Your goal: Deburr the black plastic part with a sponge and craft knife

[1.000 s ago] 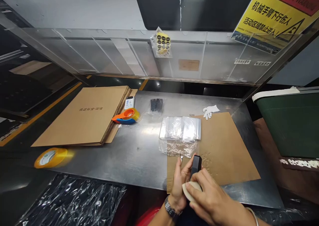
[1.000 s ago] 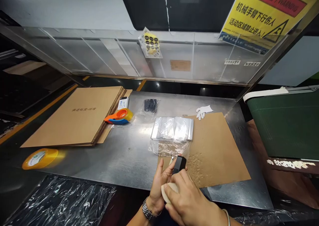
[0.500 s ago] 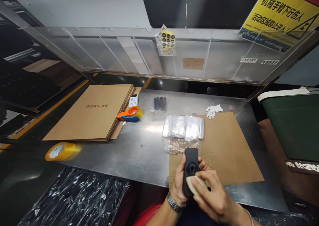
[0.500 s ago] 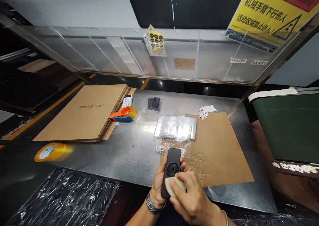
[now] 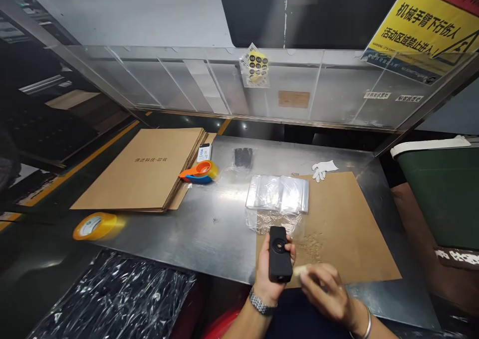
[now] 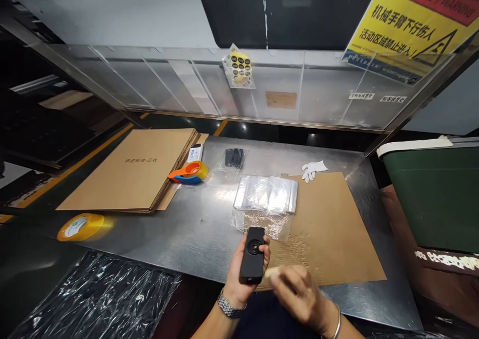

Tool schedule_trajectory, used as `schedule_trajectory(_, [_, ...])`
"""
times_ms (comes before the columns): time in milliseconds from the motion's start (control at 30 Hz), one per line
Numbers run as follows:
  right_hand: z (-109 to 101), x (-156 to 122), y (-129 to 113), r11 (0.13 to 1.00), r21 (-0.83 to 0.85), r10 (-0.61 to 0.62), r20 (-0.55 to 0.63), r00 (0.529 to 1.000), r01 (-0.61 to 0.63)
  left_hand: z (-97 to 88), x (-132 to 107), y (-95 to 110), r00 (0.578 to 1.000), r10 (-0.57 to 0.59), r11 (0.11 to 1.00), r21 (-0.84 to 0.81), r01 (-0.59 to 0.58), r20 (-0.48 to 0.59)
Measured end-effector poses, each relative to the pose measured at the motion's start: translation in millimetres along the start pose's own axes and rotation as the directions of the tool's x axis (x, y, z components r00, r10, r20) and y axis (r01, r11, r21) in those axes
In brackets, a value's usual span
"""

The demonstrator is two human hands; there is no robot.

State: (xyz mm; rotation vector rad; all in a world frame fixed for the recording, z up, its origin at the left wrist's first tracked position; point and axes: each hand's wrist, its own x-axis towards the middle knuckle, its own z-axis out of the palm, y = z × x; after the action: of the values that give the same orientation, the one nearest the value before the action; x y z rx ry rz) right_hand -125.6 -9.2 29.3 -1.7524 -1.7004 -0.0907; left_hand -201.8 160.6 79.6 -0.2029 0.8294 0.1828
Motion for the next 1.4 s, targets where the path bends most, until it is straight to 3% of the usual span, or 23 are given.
schedule_trajectory(67, [17,-22,27,0.975,-0.027,0.219,-0.034,0.975,-0.220,-0.4,-6,4,0.986,0.162,0.983,0.075,-0.165,0.050])
schedule_trajectory(167, [43,-45,65,0.913,-0.065,0.397,-0.081,0.914,-0.402,-1.5,-15,1,0.933,0.326,0.884,0.302,-0.358,0.151])
schedule_trajectory(300, [65,-60,90,0.838,-0.077,0.531,-0.105,0.841,-0.540,-5.8,-24,-12,0.866,0.393,0.621,0.605,-0.498,0.310])
schedule_trajectory(400, [64,-54,89,0.787,-0.031,0.612,-0.089,0.786,-0.617,-8.5,-28,-17,0.834,0.423,0.439,0.725,-0.530,0.354])
schedule_trajectory(500, [46,-29,72,0.745,0.072,0.666,-0.033,0.745,-0.663,-10.4,-31,-17,0.817,0.474,0.390,0.753,-0.529,0.329])
schedule_trajectory(600, [16,11,41,0.701,0.284,0.652,0.114,0.749,-0.654,-14.0,-31,-16,0.805,0.466,0.318,0.779,-0.540,0.367])
schedule_trajectory(633, [6,25,30,0.594,0.502,0.628,0.199,0.752,-0.629,-15.2,-31,-16,0.812,0.437,0.306,0.785,-0.539,0.387])
schedule_trajectory(700, [-13,49,10,0.371,0.714,0.615,0.289,0.733,-0.593,-16.8,-32,-16,0.842,0.346,0.318,0.793,-0.520,0.413])
schedule_trajectory(767, [-25,65,-2,0.208,0.792,0.634,0.338,0.696,-0.574,-16.7,-34,-16,0.874,0.239,0.368,0.794,-0.484,0.422])
schedule_trajectory(900, [-31,75,-7,0.047,0.831,0.659,0.391,0.642,-0.554,-14.0,-42,-12,0.893,0.089,0.487,0.763,-0.425,0.441])
schedule_trajectory(1067, [-30,74,-4,0.001,0.848,0.651,0.402,0.643,-0.531,-14.6,-47,-7,0.884,0.043,0.560,0.722,-0.407,0.465])
schedule_trajectory(1300, [-34,72,-4,0.065,0.816,0.618,0.419,0.665,-0.575,-16.8,-46,-7,0.878,0.037,0.600,0.692,-0.402,0.478])
schedule_trajectory(1400, [-33,72,-3,0.044,0.821,0.619,0.424,0.661,-0.569,-14.2,-49,-8,0.884,0.037,0.620,0.683,-0.386,0.466])
